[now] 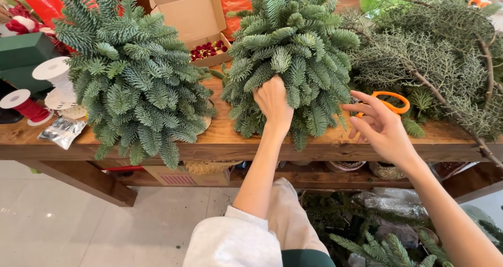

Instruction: The person arranges artificial pine branches and moss-like greenery into a decorative bundle on a wooden table. They use orange-handled scissors to trim the greenery and tuck pieces into the arrangement to create a fuller shape.

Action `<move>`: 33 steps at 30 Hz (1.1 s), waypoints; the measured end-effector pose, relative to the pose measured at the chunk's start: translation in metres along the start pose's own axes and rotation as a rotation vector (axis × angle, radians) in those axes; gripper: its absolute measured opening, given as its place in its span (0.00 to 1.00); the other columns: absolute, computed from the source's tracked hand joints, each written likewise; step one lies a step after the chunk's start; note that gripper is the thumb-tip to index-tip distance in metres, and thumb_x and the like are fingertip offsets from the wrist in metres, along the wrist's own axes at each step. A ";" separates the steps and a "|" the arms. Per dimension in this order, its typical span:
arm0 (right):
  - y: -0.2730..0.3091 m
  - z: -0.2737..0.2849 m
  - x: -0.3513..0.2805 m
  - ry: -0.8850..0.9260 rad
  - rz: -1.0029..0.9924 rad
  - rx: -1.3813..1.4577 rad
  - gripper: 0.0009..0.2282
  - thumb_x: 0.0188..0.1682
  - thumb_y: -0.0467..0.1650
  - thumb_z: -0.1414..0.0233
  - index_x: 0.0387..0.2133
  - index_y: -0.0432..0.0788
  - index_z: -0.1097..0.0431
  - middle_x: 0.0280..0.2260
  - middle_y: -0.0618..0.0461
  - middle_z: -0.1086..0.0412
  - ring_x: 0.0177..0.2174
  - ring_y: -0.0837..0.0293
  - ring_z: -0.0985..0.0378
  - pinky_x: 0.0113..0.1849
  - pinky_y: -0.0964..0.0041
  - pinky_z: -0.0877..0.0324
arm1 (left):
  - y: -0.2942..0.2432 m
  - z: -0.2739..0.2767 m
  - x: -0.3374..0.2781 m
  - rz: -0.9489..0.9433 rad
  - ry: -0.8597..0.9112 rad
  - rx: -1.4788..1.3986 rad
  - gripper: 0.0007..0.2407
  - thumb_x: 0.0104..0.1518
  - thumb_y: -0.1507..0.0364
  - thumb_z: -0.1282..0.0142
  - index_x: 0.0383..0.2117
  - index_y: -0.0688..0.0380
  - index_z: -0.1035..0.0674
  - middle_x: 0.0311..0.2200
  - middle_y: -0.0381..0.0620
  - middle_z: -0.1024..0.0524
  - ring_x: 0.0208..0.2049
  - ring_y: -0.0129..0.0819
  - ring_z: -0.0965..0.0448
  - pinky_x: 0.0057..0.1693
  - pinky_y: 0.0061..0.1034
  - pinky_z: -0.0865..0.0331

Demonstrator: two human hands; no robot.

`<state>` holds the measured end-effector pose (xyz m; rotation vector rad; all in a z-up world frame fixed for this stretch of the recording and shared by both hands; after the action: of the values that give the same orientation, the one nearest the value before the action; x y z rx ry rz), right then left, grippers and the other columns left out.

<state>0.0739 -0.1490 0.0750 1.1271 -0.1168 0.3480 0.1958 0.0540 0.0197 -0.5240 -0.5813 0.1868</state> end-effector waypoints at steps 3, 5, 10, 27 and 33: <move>-0.008 0.001 0.000 -0.011 -0.013 0.011 0.24 0.51 0.25 0.54 0.63 0.40 0.45 0.52 0.42 0.29 0.25 0.56 0.25 0.27 0.65 0.25 | -0.001 -0.006 0.001 0.027 -0.019 -0.031 0.12 0.53 0.87 0.40 0.17 0.58 0.25 0.12 0.43 0.29 0.14 0.35 0.33 0.57 0.46 0.31; -0.012 0.001 0.000 -0.017 -0.017 0.007 0.24 0.51 0.25 0.54 0.63 0.40 0.45 0.52 0.41 0.29 0.26 0.57 0.24 0.27 0.65 0.24 | -0.003 -0.004 0.000 0.031 -0.057 -0.058 0.11 0.55 0.87 0.42 0.17 0.59 0.23 0.11 0.44 0.28 0.14 0.35 0.31 0.58 0.48 0.30; -0.014 0.006 -0.003 -0.033 -0.048 0.019 0.24 0.51 0.25 0.54 0.62 0.42 0.44 0.52 0.41 0.29 0.26 0.58 0.26 0.27 0.65 0.25 | 0.006 -0.005 0.004 0.049 -0.070 -0.020 0.17 0.57 0.88 0.49 0.11 0.56 0.28 0.08 0.43 0.33 0.11 0.32 0.38 0.66 0.48 0.38; -0.001 0.002 -0.012 -0.038 -0.038 0.042 0.24 0.51 0.25 0.54 0.63 0.40 0.44 0.52 0.41 0.29 0.25 0.56 0.26 0.27 0.64 0.26 | 0.012 -0.011 0.017 0.062 -0.077 0.003 0.17 0.57 0.85 0.48 0.11 0.52 0.32 0.10 0.40 0.32 0.13 0.30 0.36 0.66 0.45 0.39; -0.001 0.016 -0.023 -0.081 -0.044 0.034 0.24 0.51 0.25 0.54 0.63 0.40 0.44 0.53 0.40 0.30 0.25 0.53 0.24 0.26 0.63 0.26 | 0.023 0.027 0.017 0.007 0.302 -0.194 0.31 0.48 0.70 0.30 0.58 0.65 0.32 0.46 0.51 0.26 0.45 0.44 0.25 0.65 0.49 0.38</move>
<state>0.0541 -0.1686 0.0744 1.1756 -0.1577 0.2664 0.1937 0.0906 0.0351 -0.7279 -0.3041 0.0555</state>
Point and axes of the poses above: each hand's wrist, its own x-axis towards the middle knuckle, its own z-axis out of the back of the hand, y = z × x, the point moved 2 cm from there along x, towards the middle knuckle
